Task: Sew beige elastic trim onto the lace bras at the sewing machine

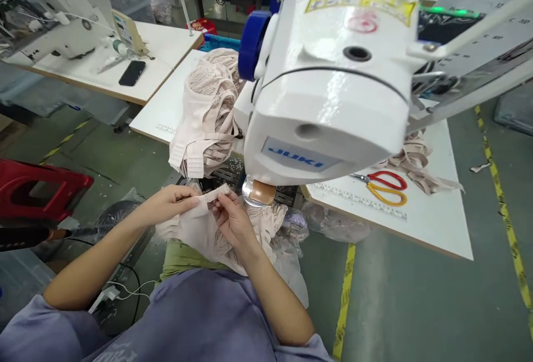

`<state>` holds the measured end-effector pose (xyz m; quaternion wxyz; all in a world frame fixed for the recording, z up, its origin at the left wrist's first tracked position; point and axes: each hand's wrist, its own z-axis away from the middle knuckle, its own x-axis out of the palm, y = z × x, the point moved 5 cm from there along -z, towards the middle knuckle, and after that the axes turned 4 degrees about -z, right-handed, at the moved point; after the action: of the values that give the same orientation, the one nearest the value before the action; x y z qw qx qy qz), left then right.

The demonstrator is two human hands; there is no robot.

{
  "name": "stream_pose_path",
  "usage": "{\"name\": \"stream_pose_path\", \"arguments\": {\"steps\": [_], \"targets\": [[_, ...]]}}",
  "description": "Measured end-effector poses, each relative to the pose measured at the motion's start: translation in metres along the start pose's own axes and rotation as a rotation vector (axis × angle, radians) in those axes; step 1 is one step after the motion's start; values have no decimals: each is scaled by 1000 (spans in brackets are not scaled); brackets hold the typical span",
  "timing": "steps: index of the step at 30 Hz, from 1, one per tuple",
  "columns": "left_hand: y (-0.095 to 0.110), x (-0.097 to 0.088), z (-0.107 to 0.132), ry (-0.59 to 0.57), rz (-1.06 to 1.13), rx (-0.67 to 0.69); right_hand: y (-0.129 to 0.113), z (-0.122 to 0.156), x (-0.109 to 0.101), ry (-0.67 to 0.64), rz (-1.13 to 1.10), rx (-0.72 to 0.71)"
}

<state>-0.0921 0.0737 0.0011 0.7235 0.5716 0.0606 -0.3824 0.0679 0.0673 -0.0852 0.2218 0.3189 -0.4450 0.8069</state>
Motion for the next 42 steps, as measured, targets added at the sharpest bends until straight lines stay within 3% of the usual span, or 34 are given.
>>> {"name": "stream_pose_path", "arguments": {"steps": [2, 4, 5, 8, 10, 12, 15, 20, 25, 29, 32, 34, 35, 36, 37, 38, 39, 40, 42], "targets": [[-14, 5, -7, 247, -128, -24, 2, 0, -15, 109, 88, -159], [-28, 19, -11, 490, -118, -59, 4, 8, -29, 181, 335, -358], [-34, 33, -14, 503, -33, -75, 5, 12, -34, 195, 506, -452], [-44, 80, -27, 264, 294, -80, 12, 27, -42, 145, 1017, -742], [-43, 97, -31, 197, 381, -63, 15, 36, -46, 68, 1243, -880], [-39, 99, -30, 234, 395, -49, 12, 45, -53, 12, 1314, -900], [-28, 91, -25, 254, 356, -18, -8, 56, -57, 33, 1277, -859], [-5, 84, -14, 114, 355, 11, -35, 60, -35, 58, 1336, -839], [3, 85, -13, 75, 410, -41, -35, 53, -29, 102, 1280, -836], [4, 91, -24, 95, 294, -18, -25, 58, -35, 130, 1310, -914], [0, 91, -33, 157, 141, -7, -30, 54, -53, 23, 1483, -854], [-4, 91, -39, 173, 58, 1, -61, 46, -80, -12, 1617, -815], [-6, 90, -41, 166, 30, 10, -89, 42, -99, 57, 1682, -803], [-7, 91, -43, 154, 5, 18, -124, 39, -121, 192, 1741, -784], [-7, 91, -44, 135, -20, 31, -164, 37, -146, 414, 1792, -739], [-7, 92, -44, 111, -44, 46, -205, 35, -170, 659, 1862, -642], [-5, 94, -44, 84, -68, 61, -240, 32, -191, 793, 1963, -478], [-3, 96, -44, 61, -86, 75, -271, 30, -205, 819, 1985, -409], [3, 99, -43, 31, -71, 85, -313, 24, -223, 749, 2029, -297]]}}
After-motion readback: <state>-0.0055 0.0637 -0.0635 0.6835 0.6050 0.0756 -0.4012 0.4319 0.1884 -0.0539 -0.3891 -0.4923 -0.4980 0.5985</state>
